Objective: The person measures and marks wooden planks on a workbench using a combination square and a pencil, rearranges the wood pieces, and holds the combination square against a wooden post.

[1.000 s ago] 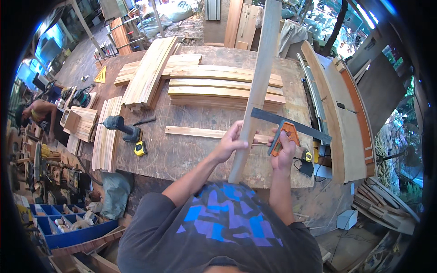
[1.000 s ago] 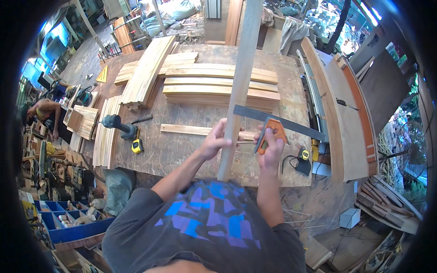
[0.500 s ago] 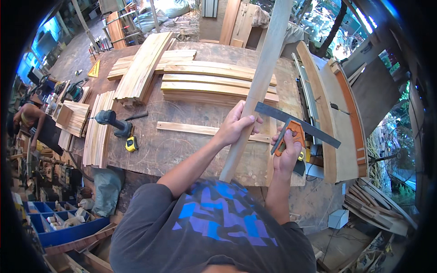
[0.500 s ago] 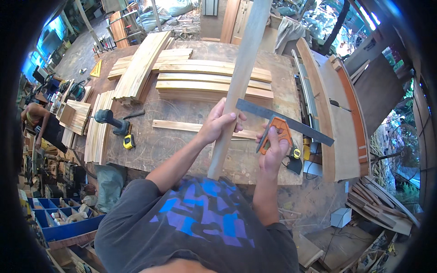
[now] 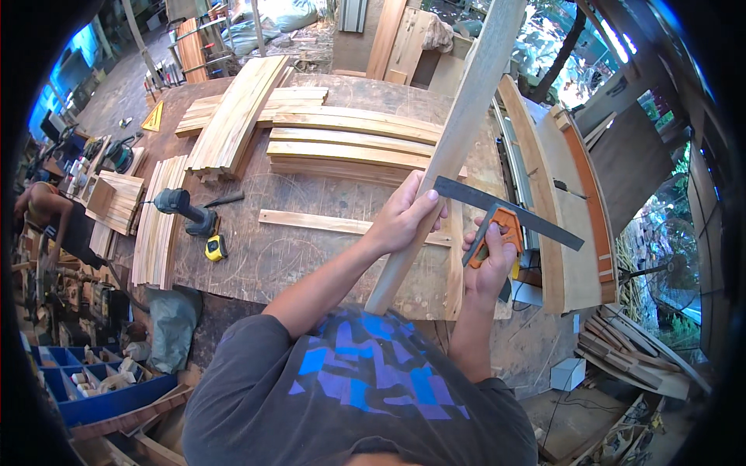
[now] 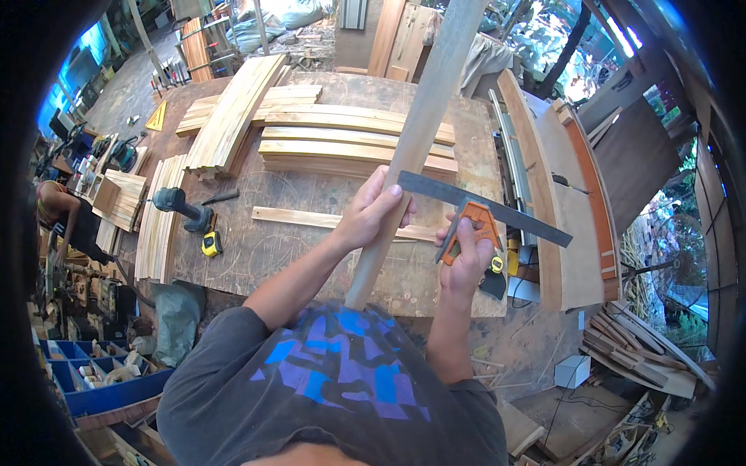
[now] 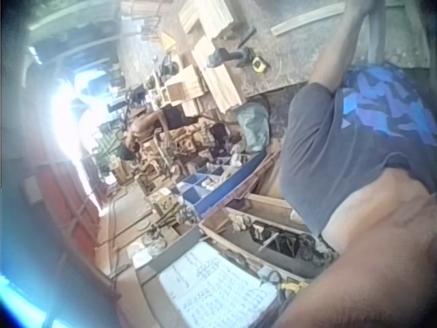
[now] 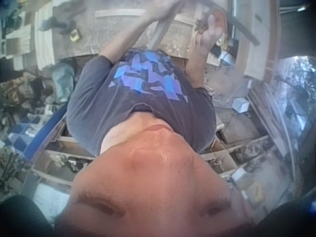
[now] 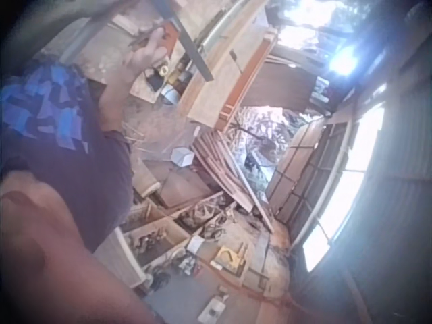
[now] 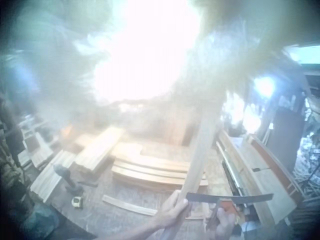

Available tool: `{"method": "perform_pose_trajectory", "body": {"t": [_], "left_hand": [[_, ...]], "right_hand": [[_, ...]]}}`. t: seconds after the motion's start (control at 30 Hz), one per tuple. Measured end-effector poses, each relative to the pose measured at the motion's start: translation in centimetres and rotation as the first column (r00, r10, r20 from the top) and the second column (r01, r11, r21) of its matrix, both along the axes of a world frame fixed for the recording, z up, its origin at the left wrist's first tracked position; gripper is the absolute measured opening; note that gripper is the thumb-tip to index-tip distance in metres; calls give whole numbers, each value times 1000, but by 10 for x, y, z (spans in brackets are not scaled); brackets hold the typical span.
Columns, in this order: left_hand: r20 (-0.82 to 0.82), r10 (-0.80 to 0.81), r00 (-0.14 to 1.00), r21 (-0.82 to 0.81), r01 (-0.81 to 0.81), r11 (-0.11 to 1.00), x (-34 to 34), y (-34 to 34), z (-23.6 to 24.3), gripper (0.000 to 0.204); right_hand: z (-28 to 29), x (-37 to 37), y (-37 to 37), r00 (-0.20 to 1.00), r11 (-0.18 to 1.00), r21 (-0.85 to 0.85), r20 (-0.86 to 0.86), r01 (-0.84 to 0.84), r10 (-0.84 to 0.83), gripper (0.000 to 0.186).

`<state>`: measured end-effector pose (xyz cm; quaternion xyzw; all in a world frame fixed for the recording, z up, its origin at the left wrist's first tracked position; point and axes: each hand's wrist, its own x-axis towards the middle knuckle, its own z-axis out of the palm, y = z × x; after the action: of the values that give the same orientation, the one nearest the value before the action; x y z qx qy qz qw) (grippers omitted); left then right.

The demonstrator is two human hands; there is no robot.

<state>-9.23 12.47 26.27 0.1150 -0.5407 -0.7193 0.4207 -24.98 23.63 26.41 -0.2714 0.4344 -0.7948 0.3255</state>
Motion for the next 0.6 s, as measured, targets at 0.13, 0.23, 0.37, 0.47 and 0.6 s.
{"method": "perform_pose_trajectory", "body": {"t": [0.13, 0.23, 0.37, 0.47, 0.6], "left_hand": [[-54, 3, 999, 39, 0, 999, 2, 3, 0, 22], [-49, 8, 999, 27, -6, 1000, 4, 4, 1, 22], [-40, 19, 999, 24, -18, 1000, 4, 6, 1, 21], [-37, 19, 999, 29, -18, 999, 4, 6, 2, 21], [11, 54, 998, 26, -54, 998, 5, 8, 2, 21]], "right_hand": [[-1, 3, 1, 1000, 1000, -11, -6, -16, 16, 22], [-3, 6, 2, 1000, 1000, 1, -14, -3, 3, 22], [0, 8, 5, 1000, 1000, -28, 5, -5, 5, 21], [3, 10, 5, 1000, 999, -32, 0, 2, -2, 21], [2, 9, 6, 1000, 999, -41, 1, 4, -4, 21]]}}
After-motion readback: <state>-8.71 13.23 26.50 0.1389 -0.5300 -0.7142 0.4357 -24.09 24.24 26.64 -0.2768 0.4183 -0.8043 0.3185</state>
